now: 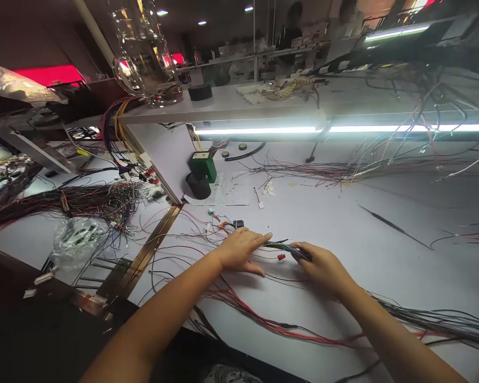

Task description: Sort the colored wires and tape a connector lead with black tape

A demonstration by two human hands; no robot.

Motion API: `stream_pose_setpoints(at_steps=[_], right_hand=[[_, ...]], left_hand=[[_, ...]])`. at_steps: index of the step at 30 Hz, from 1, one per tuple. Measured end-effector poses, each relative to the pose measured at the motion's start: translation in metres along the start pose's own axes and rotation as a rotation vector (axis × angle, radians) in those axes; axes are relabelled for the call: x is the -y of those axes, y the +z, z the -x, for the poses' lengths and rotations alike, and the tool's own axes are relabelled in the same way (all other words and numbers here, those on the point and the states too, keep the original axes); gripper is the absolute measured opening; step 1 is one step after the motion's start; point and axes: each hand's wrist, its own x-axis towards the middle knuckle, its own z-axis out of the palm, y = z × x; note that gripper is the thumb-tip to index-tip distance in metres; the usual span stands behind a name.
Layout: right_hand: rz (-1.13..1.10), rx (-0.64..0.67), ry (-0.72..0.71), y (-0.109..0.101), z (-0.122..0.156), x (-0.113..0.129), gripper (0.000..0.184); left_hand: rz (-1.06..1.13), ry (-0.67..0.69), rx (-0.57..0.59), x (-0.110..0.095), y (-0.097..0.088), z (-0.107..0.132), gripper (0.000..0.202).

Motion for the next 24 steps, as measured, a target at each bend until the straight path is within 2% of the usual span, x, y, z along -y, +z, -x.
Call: stream_pose_setpoints(at_steps=[2,3,6,8,11,13,16,18,20,23,24], right_hand=[[-0.048,-0.009,-0.016,-0.009,0.002,0.005,0.024],[-0.046,-0.009,-0.018,-0.012,0.002,0.006,0.024],[0.077,0.059,-0.065,-0.009,0.003,0.005,0.024],[0.201,0.088,-0.113,-0.001,0.005,-0.001,0.023],[0.34,0.054,-0.11,0.01,0.008,-0.018,0.043],[0.386,0.047,-0.035,0.01,0.009,-0.03,0.046],[0.387,0.095,0.05,-0.005,0.009,-0.044,0.037],[0.368,0.136,0.045,-0.023,0.007,-0.049,0.028],[0.334,0.18,0.025,-0.042,0.004,-0.054,0.025],[0.263,0.238,0.023,-0.064,-0.005,-0.067,0.027],[0.271,0.206,0.058,-0.07,-0.009,-0.074,0.029]], left_hand=[[-0.057,-0.073,-0.025,0.006,0.002,0.006,0.087],[-0.103,-0.119,-0.042,0.01,0.003,0.009,0.079],[-0.218,-0.201,-0.064,0.026,0.009,0.012,0.037],[-0.245,-0.197,-0.054,0.036,0.008,0.013,0.023],[-0.26,-0.196,-0.068,0.049,-0.003,0.009,0.018],[-0.27,-0.201,-0.093,0.055,-0.016,0.004,0.028],[-0.296,-0.141,-0.046,0.062,-0.036,-0.006,0.046],[-0.329,-0.105,0.03,0.068,-0.048,-0.012,0.035],[-0.36,-0.124,0.062,0.076,-0.056,-0.018,0.022],[-0.374,-0.225,-0.013,0.086,-0.064,-0.03,0.024],[-0.375,-0.264,-0.049,0.088,-0.064,-0.035,0.025]])
